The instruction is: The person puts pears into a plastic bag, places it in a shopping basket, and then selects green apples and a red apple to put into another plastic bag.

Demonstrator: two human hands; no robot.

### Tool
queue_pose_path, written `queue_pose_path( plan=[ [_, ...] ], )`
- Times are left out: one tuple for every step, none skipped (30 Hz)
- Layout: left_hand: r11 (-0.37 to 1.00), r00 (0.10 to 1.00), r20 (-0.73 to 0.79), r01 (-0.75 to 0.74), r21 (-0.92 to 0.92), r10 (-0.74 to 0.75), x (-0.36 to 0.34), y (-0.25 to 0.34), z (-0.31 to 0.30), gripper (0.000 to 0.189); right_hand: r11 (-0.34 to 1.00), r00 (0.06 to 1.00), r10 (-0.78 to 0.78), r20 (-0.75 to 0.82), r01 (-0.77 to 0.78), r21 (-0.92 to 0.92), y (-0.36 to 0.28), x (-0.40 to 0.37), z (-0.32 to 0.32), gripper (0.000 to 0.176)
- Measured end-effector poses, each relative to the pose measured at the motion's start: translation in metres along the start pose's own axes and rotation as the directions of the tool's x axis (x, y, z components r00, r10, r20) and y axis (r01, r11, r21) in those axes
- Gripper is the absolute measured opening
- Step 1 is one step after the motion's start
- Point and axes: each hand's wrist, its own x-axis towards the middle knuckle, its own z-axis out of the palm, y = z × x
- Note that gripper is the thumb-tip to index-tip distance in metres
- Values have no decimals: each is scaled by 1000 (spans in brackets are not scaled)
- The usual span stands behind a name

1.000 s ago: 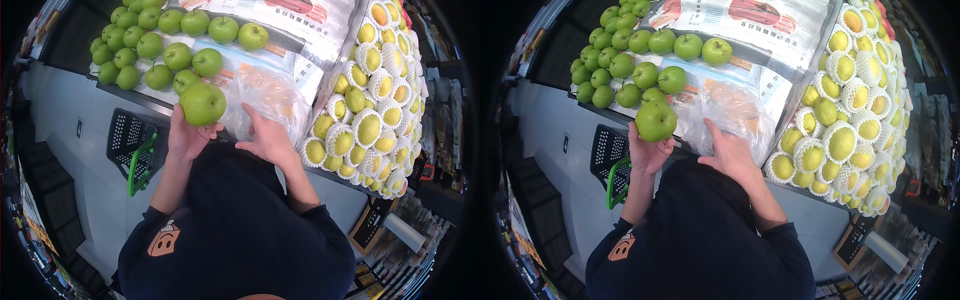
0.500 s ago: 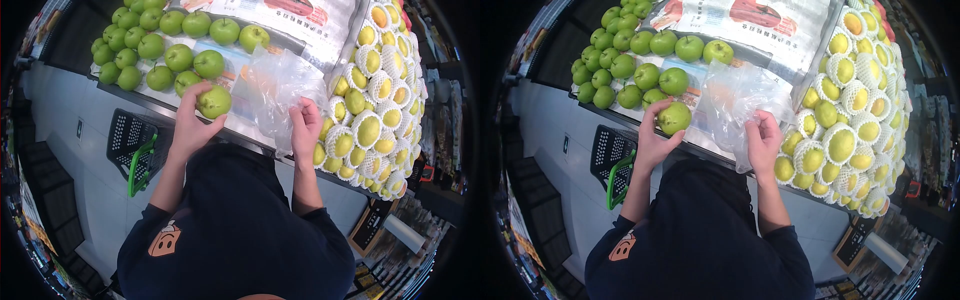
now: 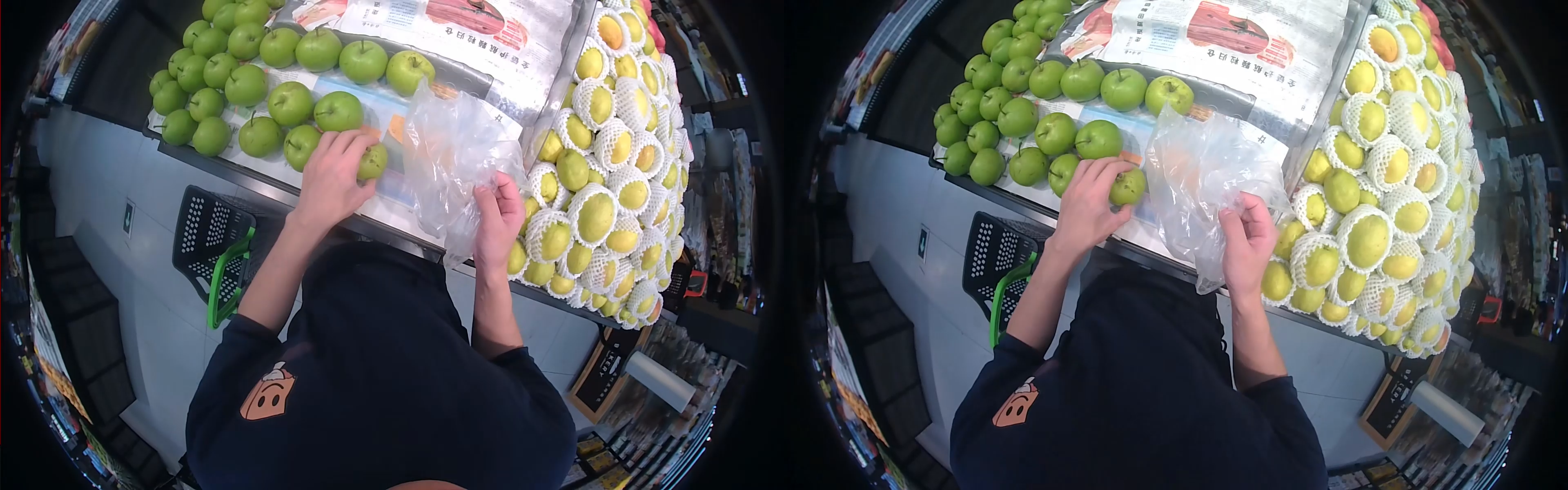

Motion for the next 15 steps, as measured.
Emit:
queue_pose_path(
  plan=[
    [1000,1000,1,10,-2,-10,0,0,-2,55,1000,1000,2,4,-2,2,0,0,0,19],
    [1000,1000,1,21,-3,-21,0,1,-4,56,1000,1000,4,8,-4,4,0,0,0,19],
    [999,1000,1,31,-5,-31,0,2,-6,57,1000,1000,1,14,-1,2,1,1,0,20],
    [999,999,8,42,-2,-42,0,3,-7,59,1000,1000,-1,20,1,0,2,1,1,20],
    [999,999,14,52,1,-52,-1,3,-8,61,1000,1000,-2,25,2,-2,2,1,1,20],
    [998,998,22,62,4,-63,-2,4,-9,63,1000,1000,-3,25,3,-1,1,1,3,21],
    [997,997,7,72,2,-72,-3,6,-11,65,1000,1000,-4,24,4,-1,0,1,5,21],
    [997,997,-8,81,-1,-81,-5,8,-13,67,1000,1000,-5,22,5,-2,-1,1,7,21],
    [996,996,-24,89,-4,-90,-7,11,-16,69,1000,1000,-10,28,10,-8,-1,0,8,21],
    [995,995,-59,83,-46,-86,-10,12,-20,71,1000,999,-16,32,16,-13,-1,-1,8,21],
    [993,992,-93,76,-88,-84,-15,13,-26,72,1000,999,-21,36,22,-18,-2,-2,8,21],
    [989,988,-126,69,-130,-85,-19,16,-31,74,999,998,-38,50,39,-27,-2,-4,7,21],
    [934,975,-92,163,-319,-202,-21,22,-38,72,998,997,-53,64,55,-36,-3,-7,7,21],
    [833,950,-37,252,-492,-309,-23,29,-46,70,997,994,-67,81,71,-44,-4,-11,7,22],
    [694,915,34,329,-641,-402,-24,32,-51,69,990,988,-120,99,127,-68,-5,-16,11,22]
  ],
)
